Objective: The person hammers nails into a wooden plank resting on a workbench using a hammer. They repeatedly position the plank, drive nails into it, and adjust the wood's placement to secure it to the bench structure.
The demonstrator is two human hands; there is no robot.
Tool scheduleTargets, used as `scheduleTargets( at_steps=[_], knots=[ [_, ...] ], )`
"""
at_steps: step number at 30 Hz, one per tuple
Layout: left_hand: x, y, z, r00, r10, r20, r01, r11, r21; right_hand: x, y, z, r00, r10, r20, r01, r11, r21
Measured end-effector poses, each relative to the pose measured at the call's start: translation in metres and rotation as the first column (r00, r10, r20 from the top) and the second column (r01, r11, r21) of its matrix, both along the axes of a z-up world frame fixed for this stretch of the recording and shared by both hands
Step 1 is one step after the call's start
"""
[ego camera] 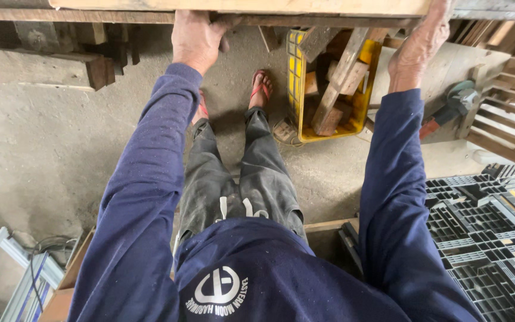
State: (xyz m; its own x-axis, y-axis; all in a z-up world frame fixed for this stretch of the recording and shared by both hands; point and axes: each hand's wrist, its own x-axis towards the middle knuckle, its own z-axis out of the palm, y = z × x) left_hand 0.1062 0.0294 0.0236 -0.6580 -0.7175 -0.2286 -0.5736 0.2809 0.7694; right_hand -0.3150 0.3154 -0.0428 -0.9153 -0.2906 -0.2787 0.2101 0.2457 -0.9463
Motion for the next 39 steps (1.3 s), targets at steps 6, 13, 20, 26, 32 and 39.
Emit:
scheduleTargets(
  at_steps=[6,13,20,26,32,39],
  knots=[
    [0.008,0.030,0.038,0.934,0.310,-0.176,-0.275,0.941,0.197,0.028,-0.024,0.043,0.990,-0.003,-0.141,0.000,1.000,-0.025],
    [0.095,0.151,-0.008,0.903,0.423,-0.082,-0.412,0.903,0.122,0.219,-0.029,0.085,0.507,0.774,-0.380,-0.457,0.615,0.643],
    [0.195,0.246,-0.031,0.908,0.336,0.252,-0.416,0.803,0.426,0.207,-0.090,0.084,-0.018,0.935,-0.355,-0.359,0.325,0.875],
    [0.219,0.237,-0.038,0.850,0.392,0.352,-0.515,0.759,0.398,0.190,-0.111,0.088,-0.082,0.955,-0.285,-0.268,0.254,0.929],
    [0.204,0.221,-0.037,0.840,0.441,0.317,-0.541,0.724,0.427,0.185,-0.114,0.097,-0.046,0.953,-0.301,-0.350,0.267,0.898],
    [0.181,0.179,0.004,0.800,0.570,0.186,-0.598,0.737,0.313,0.239,-0.089,0.127,0.082,0.932,-0.354,-0.457,0.351,0.817]
  ],
)
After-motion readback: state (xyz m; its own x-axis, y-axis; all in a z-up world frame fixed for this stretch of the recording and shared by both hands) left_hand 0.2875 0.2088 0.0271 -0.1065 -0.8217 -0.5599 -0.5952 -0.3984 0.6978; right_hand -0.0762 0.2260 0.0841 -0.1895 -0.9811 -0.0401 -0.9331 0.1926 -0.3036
